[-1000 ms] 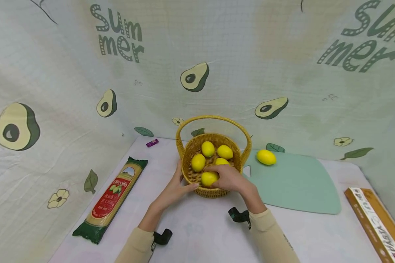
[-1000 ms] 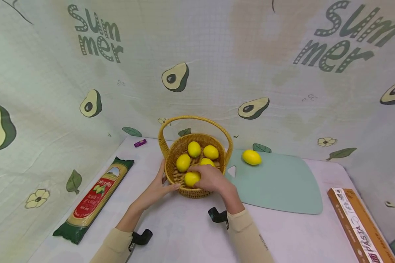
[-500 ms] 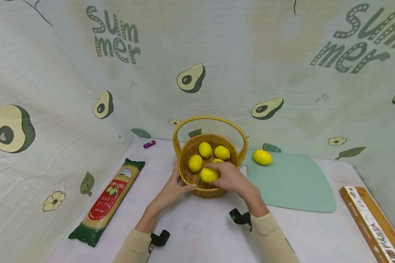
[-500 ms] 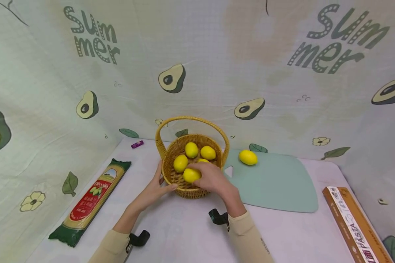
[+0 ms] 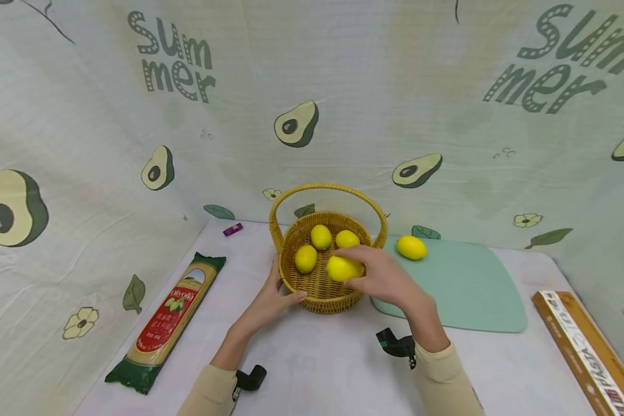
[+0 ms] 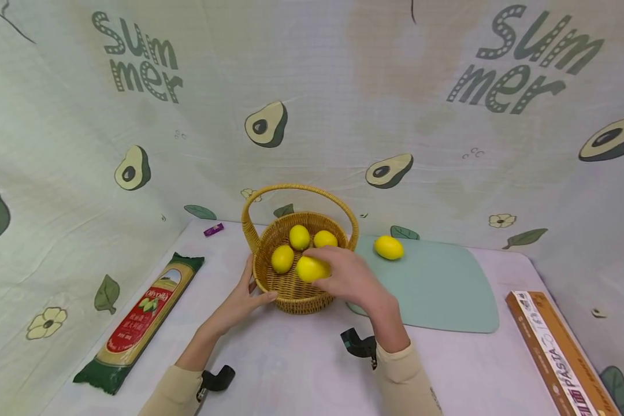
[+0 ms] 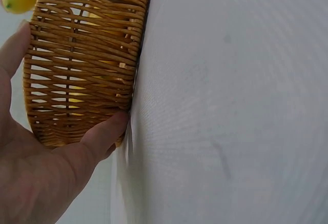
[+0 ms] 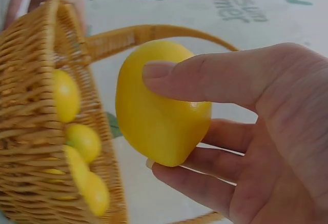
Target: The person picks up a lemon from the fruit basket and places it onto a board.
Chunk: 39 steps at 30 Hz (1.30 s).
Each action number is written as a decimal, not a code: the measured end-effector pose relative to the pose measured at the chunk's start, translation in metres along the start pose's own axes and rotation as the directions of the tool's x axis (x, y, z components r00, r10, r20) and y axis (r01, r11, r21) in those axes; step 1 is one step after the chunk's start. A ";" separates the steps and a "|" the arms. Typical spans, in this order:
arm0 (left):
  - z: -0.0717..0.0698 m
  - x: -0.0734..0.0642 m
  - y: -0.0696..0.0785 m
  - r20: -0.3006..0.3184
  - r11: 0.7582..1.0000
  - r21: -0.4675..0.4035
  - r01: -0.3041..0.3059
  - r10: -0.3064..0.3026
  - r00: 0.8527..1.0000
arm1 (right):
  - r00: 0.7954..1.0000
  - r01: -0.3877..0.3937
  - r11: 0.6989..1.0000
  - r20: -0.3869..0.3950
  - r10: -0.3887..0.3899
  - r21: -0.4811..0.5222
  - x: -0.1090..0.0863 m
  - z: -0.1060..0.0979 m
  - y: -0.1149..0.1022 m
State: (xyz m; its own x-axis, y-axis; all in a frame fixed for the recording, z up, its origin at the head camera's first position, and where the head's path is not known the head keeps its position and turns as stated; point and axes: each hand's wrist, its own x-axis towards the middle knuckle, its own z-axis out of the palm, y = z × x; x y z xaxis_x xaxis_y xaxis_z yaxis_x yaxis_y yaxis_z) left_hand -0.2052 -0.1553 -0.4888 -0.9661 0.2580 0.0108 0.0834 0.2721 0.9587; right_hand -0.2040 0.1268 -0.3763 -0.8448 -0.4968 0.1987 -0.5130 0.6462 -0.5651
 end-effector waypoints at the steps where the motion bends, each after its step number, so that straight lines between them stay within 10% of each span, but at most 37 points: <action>1: 0.000 0.000 0.000 0.001 1.000 0.002 -0.002 0.002 1.000 | 1.000 0.002 1.000 -0.009 -0.002 0.006 -0.002 -0.004 -0.001; 22: -0.005 -0.009 0.030 0.046 0.996 -0.030 0.078 -0.077 0.996 | 0.966 -0.088 0.996 -0.241 0.091 0.025 -0.038 -0.066 0.043; 39: 0.001 -0.002 0.005 -0.010 0.999 0.000 0.048 -0.048 0.999 | 0.883 -0.388 0.922 -0.283 0.375 0.010 -0.064 -0.081 0.124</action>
State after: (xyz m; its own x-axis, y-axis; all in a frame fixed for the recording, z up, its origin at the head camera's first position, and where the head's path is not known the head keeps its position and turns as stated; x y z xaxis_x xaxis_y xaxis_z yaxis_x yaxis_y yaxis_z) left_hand -0.2026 -0.1540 -0.4847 -0.9713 0.2355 -0.0326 0.0366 0.2838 0.9582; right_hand -0.2255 0.2856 -0.3938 -0.9812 -0.0326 0.1903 -0.1435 0.7827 -0.6057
